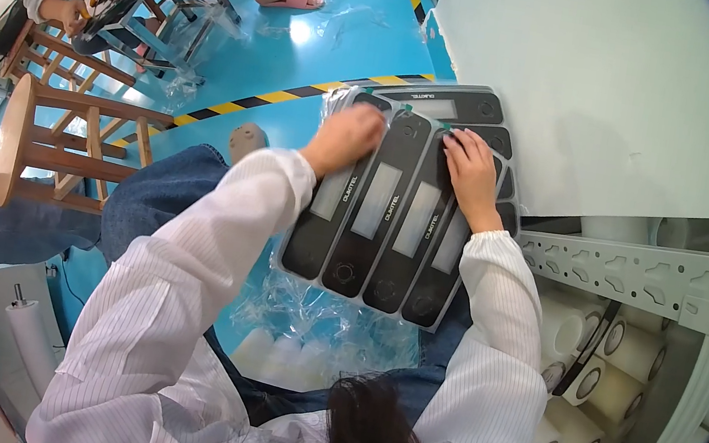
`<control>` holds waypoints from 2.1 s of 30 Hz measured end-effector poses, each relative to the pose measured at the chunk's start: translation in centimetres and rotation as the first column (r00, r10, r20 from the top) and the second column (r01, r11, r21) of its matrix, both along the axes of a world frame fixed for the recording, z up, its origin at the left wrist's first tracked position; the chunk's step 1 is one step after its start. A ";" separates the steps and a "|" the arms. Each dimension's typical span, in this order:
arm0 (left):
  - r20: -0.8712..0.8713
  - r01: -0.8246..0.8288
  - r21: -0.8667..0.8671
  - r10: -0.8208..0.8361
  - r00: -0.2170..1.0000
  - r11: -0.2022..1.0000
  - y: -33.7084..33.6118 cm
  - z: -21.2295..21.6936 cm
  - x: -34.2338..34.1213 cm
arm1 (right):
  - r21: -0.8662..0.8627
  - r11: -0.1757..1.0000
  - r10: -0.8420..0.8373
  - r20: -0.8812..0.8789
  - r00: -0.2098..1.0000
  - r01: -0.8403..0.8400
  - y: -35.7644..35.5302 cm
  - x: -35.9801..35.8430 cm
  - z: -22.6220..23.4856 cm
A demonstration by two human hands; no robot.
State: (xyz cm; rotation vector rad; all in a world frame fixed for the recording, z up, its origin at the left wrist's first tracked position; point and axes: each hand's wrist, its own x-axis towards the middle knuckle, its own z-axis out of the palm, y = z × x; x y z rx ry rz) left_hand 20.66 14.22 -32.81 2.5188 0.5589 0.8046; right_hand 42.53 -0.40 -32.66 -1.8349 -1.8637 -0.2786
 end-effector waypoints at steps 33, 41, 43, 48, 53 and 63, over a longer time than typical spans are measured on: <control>-0.197 0.057 -0.110 -0.077 0.977 0.992 -6.2 0.7 5.7 | 0.035 0.997 -0.070 -0.041 0.997 0.071 -4.0 0.3 2.6; -0.019 0.178 -0.066 -0.180 0.983 0.982 -7.3 -0.2 4.5 | -0.077 0.934 -0.351 -0.383 0.854 0.350 -1.6 -1.2 2.6; 0.014 0.120 -0.130 -0.120 0.993 0.984 -7.6 0.0 4.6 | -0.194 0.901 -0.426 -0.231 0.875 0.388 -1.2 -0.8 1.0; 0.091 0.066 -0.294 -0.041 0.995 0.953 -7.5 1.0 4.5 | -0.163 0.904 -0.411 -0.071 0.909 0.396 -1.4 -1.2 -0.5; -0.015 -0.083 -0.341 0.083 0.996 0.937 -7.3 1.4 5.1 | -0.102 0.980 -0.197 -0.363 0.911 0.171 -2.0 -2.8 1.1; 0.319 0.436 -0.722 -0.301 0.899 0.538 -8.4 1.1 2.0 | -0.071 0.997 -0.066 -0.712 0.699 0.021 -4.7 -9.6 5.5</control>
